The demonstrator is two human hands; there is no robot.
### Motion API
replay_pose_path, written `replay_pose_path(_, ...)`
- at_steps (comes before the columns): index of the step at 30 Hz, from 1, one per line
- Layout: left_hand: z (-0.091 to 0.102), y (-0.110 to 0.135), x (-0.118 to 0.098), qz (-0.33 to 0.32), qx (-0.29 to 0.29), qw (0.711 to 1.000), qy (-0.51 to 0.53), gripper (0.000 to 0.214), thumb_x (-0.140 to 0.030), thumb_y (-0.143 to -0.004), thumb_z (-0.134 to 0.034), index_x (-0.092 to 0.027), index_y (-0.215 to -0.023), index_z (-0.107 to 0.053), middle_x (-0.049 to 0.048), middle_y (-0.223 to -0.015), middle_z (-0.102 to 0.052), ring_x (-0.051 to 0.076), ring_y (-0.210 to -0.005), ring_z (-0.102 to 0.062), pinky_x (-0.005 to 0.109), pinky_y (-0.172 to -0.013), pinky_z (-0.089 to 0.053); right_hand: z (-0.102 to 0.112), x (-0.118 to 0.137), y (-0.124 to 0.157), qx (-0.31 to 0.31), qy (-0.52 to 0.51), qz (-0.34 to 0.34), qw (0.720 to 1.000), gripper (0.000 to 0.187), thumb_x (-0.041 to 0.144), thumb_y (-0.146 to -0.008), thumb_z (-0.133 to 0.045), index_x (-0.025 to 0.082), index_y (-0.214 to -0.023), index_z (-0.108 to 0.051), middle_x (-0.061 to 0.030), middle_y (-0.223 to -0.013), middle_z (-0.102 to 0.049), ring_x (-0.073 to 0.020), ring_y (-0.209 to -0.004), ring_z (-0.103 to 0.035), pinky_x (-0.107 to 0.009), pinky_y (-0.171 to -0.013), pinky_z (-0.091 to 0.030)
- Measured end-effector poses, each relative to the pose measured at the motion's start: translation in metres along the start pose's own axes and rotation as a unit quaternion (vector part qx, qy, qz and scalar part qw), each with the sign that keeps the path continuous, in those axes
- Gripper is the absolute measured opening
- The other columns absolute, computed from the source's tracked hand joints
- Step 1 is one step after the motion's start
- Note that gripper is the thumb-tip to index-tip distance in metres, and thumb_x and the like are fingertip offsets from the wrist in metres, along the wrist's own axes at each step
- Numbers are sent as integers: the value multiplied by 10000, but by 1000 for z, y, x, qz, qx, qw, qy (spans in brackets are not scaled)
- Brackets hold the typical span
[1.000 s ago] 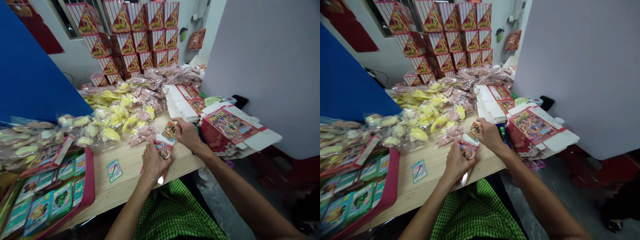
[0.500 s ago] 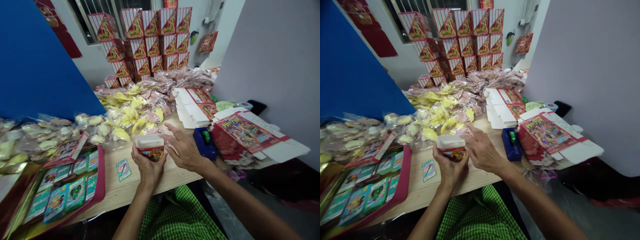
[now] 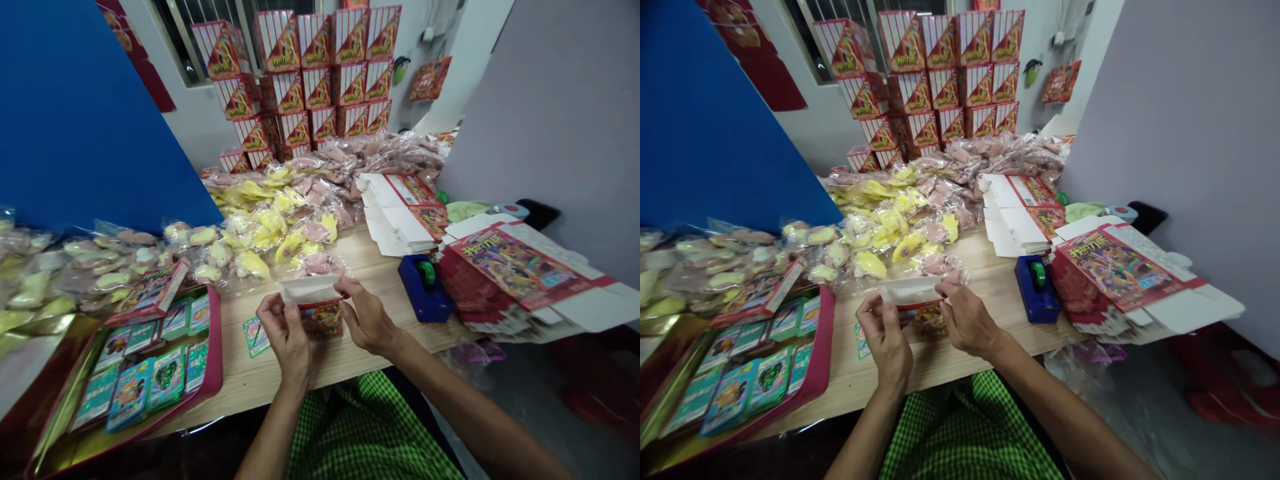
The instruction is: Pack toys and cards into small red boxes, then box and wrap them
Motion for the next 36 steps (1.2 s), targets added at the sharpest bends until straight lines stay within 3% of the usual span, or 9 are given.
replay_pose_path(5, -7, -9, 1, -9, -40, 999, 8, 347, -565, -952, -589, -244, -1067, -528, -7, -895, -554, 144, -747, -561, 249, -679, -487, 7, -9, -23, 94, 24, 7, 995, 204, 118, -1024, -363, 181, -1172, -489, -110, -1023, -619, -248, -995, -632, -382, -814, -570)
replay_pose_path(9, -9, -15, 12, -80, -48, 996, 4, 303, -523, -964, -589, -227, -1025, -582, 34, -965, -634, 182, -899, -647, 314, -833, -531, 13, -19, -38, 150, 42, -27, 987, 130, 142, -1030, -386, 195, -1002, -501, -64, -922, -570, -205, -835, -590, -333, -725, -540)
replay_pose_path(13, -4, -20, 13, -144, -28, 989, 16, 230, -455, -963, -615, -229, -957, -570, 56, -1010, -675, 201, -981, -674, 365, -929, -526, 15, -19, -47, 167, 26, -29, 985, 172, 143, -1024, -384, 214, -905, -486, -66, -947, -548, -201, -849, -564, -340, -737, -538)
replay_pose_path(18, -2, -16, 4, -67, -43, 997, 20, 257, -455, -971, -594, -220, -1071, -569, 74, -1057, -686, 198, -975, -687, 328, -886, -539, 15, -13, -41, 121, -44, -15, 992, 304, 80, -1007, -393, 196, -1265, -503, -102, -1131, -604, -228, -1078, -597, -427, -917, -558)
replay_pose_path(22, -2, -12, 8, -139, -44, 989, -14, 248, -431, -1019, -526, -209, -1043, -635, 81, -1079, -700, 203, -1051, -679, 338, -952, -518, 14, -11, -31, 82, -53, -20, 995, 385, 72, -1008, -434, 213, -1359, -500, -108, -1195, -614, -237, -1152, -595, -448, -965, -554)
replay_pose_path(25, 2, -15, 13, -191, 1, 981, -10, 321, -437, -1035, -500, -192, -900, -659, 75, -1049, -709, 202, -1040, -677, 327, -929, -513, 16, -10, -27, 68, -58, -7, 996, 331, 63, -997, -455, 208, -1262, -590, -92, -1076, -612, -233, -1071, -615, -413, -902, -576)
replay_pose_path(27, 7, -18, 14, -173, 44, 984, 11, 311, -425, -1025, -534, -187, -877, -668, 59, -985, -704, 183, -982, -677, 296, -883, -518, 16, -9, -26, 69, -66, 8, 995, 314, 59, -991, -458, 211, -1212, -622, -83, -1029, -601, -228, -1026, -616, -388, -863, -582)
replay_pose_path(31, 15, -19, 9, -77, 124, 983, 111, 253, -345, -973, -645, -239, -1204, -643, 17, -950, -681, 133, -843, -658, 233, -773, -517, 17, -9, -21, 22, -89, -9, 996, 474, 68, -978, -468, 234, -1423, -467, -109, -1196, -603, -205, -975, -622, -341, -803, -588)
replay_pose_path(36, 19, -14, 4, -119, 190, 968, 117, 305, -467, -981, -574, -200, -964, -722, 97, -1099, -683, 247, -1093, -636, 378, -961, -511, 25, -5, -21, 68, -80, 28, 994, 276, 64, -975, -430, 208, -1189, -529, -109, -1107, -608, -233, -1063, -620, -385, -872, -578)
Point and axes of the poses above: each hand's wrist, its own y-axis away from the middle knuckle, its own z-axis out of the back of the hand, x = y × z, the point moved 1 cm from there along -y, towards the middle knuckle
